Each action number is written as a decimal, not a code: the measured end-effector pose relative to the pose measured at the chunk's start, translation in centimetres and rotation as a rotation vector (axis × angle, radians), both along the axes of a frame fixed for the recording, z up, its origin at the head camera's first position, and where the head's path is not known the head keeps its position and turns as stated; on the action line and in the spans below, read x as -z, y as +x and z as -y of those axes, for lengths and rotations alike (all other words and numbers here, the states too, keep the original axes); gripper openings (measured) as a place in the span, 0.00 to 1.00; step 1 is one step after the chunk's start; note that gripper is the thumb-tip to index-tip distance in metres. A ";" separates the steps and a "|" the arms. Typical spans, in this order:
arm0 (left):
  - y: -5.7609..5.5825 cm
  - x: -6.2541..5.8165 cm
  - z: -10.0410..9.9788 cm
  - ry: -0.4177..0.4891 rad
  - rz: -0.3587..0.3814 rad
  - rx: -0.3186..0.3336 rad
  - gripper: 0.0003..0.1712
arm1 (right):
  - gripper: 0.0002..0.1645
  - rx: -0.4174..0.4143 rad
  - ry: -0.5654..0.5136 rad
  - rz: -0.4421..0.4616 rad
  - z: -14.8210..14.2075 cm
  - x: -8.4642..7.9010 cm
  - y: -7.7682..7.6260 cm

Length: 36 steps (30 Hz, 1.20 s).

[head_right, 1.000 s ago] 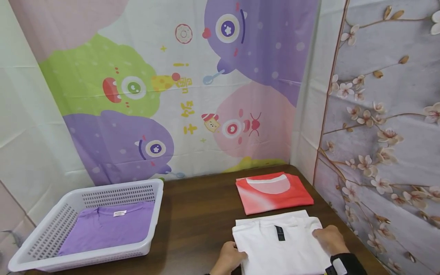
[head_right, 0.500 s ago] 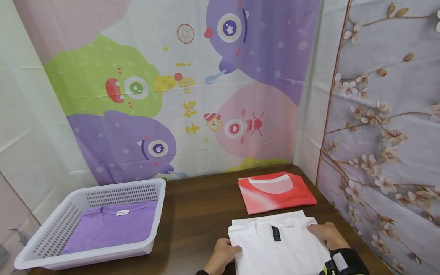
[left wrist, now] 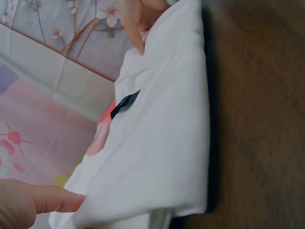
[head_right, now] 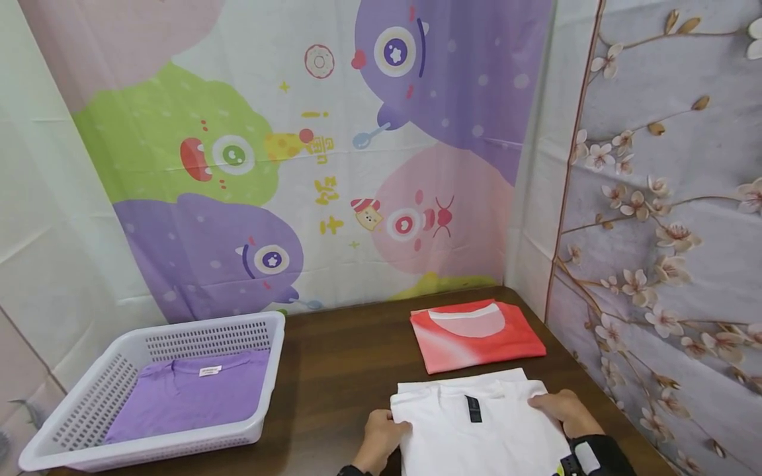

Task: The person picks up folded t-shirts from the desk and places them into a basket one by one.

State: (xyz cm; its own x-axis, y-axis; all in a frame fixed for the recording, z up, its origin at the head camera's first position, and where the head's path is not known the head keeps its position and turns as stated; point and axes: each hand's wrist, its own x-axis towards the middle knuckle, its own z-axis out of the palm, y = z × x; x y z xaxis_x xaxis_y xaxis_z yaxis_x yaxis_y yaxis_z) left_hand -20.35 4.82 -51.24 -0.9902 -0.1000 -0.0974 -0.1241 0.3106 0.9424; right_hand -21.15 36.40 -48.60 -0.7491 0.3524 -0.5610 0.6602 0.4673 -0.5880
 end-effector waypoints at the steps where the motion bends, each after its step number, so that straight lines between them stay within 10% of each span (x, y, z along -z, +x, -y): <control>1: 0.1 0.0 0.2 -0.004 -0.002 0.003 0.05 | 0.44 -0.003 -0.016 -0.002 0.1 0.0 0.1; 28: 0.6 -0.1 8.1 -0.003 0.031 0.164 0.08 | 0.26 -0.139 -0.149 -0.205 6.2 0.6 1.6; 36: 0.1 0.4 7.6 0.047 0.007 0.068 0.13 | 0.39 -0.155 -0.159 -0.156 5.6 0.7 0.6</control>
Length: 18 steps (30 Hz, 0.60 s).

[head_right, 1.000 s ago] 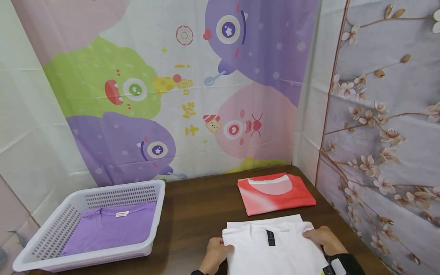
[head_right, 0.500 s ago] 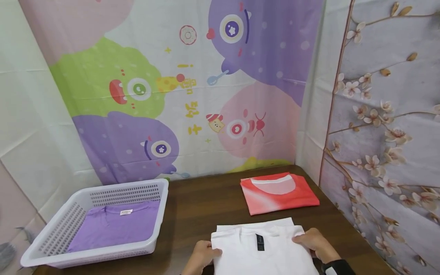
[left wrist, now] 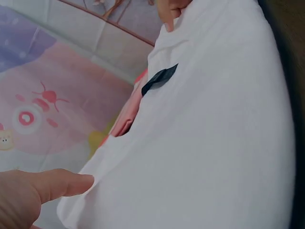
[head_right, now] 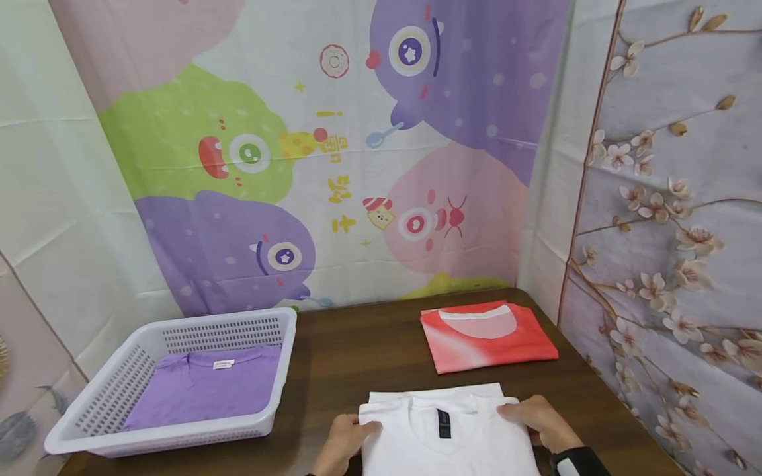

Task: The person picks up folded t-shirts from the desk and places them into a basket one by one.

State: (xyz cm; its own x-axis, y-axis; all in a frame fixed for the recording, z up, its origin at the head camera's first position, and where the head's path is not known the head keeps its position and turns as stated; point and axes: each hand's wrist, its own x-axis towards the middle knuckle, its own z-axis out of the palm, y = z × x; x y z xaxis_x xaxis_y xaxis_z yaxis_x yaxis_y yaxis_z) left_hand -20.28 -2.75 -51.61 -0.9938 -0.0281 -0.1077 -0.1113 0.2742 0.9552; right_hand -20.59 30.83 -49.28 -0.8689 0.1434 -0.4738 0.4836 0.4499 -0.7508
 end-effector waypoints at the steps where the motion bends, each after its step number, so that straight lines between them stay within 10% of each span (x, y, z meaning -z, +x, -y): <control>1: -0.1 0.1 -0.1 0.003 -0.003 -0.012 0.13 | 0.41 -0.005 0.009 0.010 -0.1 0.0 -0.1; 18: 0.3 -0.8 2.1 -0.064 0.064 -0.006 0.19 | 0.27 -0.022 -0.023 -0.055 3.0 0.6 0.1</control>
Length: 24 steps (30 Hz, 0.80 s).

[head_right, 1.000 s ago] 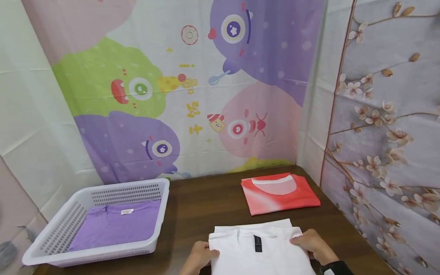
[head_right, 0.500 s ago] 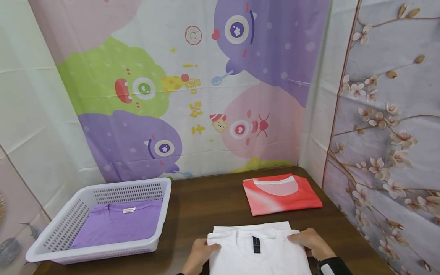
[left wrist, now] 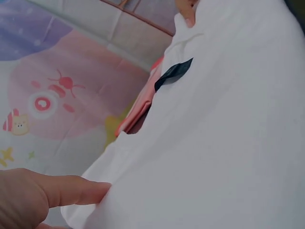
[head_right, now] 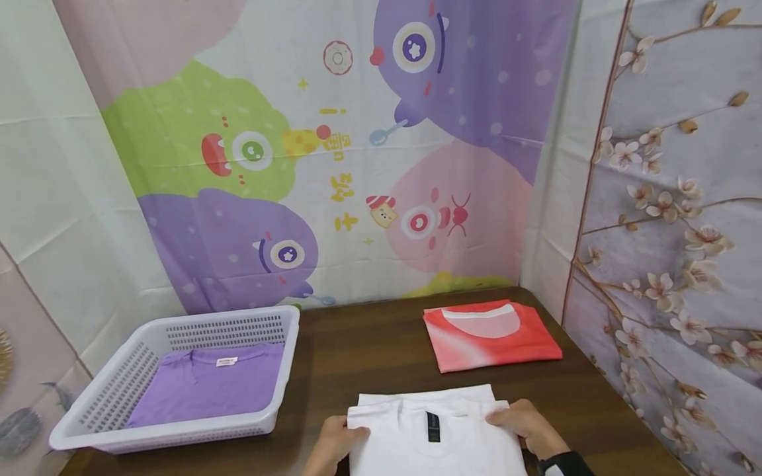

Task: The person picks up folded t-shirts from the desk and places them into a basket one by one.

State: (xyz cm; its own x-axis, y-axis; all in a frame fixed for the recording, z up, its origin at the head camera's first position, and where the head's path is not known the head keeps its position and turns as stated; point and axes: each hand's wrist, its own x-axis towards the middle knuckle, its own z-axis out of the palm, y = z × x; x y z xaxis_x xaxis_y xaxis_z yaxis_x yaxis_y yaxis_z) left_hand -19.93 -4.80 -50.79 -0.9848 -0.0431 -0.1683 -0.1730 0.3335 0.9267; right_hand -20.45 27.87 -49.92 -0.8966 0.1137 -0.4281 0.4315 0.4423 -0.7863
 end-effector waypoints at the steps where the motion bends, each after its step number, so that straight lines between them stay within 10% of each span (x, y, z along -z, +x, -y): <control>1: 0.1 -0.1 0.3 -0.013 0.000 0.001 0.19 | 0.26 0.006 -0.011 -0.015 0.3 0.1 0.0; 24: 1.0 0.6 9.4 -0.150 -0.058 0.086 0.19 | 0.19 -0.032 -0.104 -0.039 8.5 2.0 -0.8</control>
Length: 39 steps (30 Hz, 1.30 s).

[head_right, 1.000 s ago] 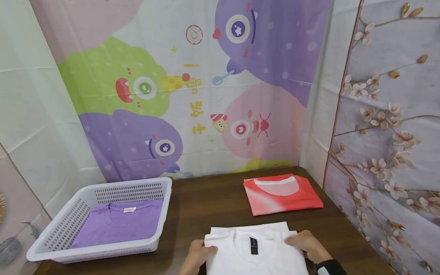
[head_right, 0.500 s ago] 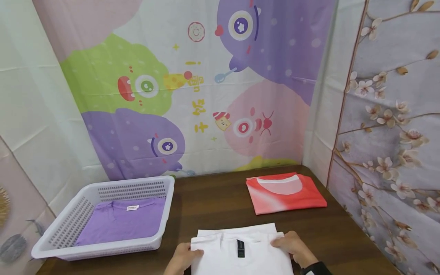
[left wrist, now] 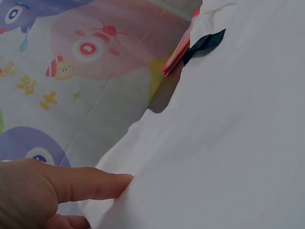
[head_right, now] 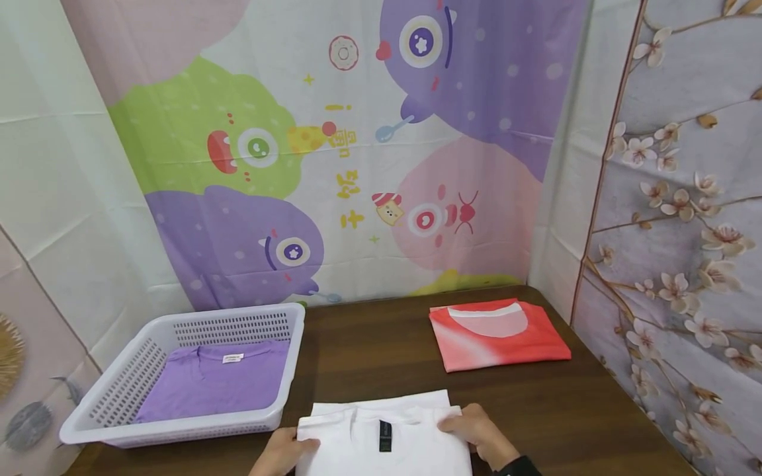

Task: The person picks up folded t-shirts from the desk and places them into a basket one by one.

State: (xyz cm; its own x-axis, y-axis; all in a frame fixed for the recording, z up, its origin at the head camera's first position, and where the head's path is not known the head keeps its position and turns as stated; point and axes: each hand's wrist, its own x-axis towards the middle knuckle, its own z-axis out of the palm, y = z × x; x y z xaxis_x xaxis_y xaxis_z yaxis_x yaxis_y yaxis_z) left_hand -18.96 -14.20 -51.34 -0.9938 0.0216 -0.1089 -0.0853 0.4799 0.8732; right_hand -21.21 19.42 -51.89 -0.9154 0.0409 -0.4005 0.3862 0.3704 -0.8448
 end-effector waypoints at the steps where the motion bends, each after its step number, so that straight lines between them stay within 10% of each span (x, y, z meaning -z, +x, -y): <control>1: 0.0 0.0 0.3 -0.008 0.008 -0.003 0.20 | 0.19 -0.017 -0.022 -0.009 0.2 0.3 0.0; 13: 0.5 -0.1 1.6 -0.013 0.018 -0.034 0.23 | 0.17 -0.115 -0.133 -0.045 1.3 -0.1 0.8; 39: 0.8 0.3 1.2 0.050 -0.056 -0.107 0.23 | 0.36 -0.076 0.081 0.115 2.1 -1.4 0.5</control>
State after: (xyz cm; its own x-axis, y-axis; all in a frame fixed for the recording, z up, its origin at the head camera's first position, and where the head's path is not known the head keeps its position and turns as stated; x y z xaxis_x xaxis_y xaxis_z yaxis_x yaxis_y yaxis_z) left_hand -18.11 -15.43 -51.61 -0.9952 -0.0813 -0.0548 -0.0844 0.4263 0.9007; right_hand -20.69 17.29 -50.53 -0.8652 0.0095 -0.5013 0.4470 0.4675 -0.7627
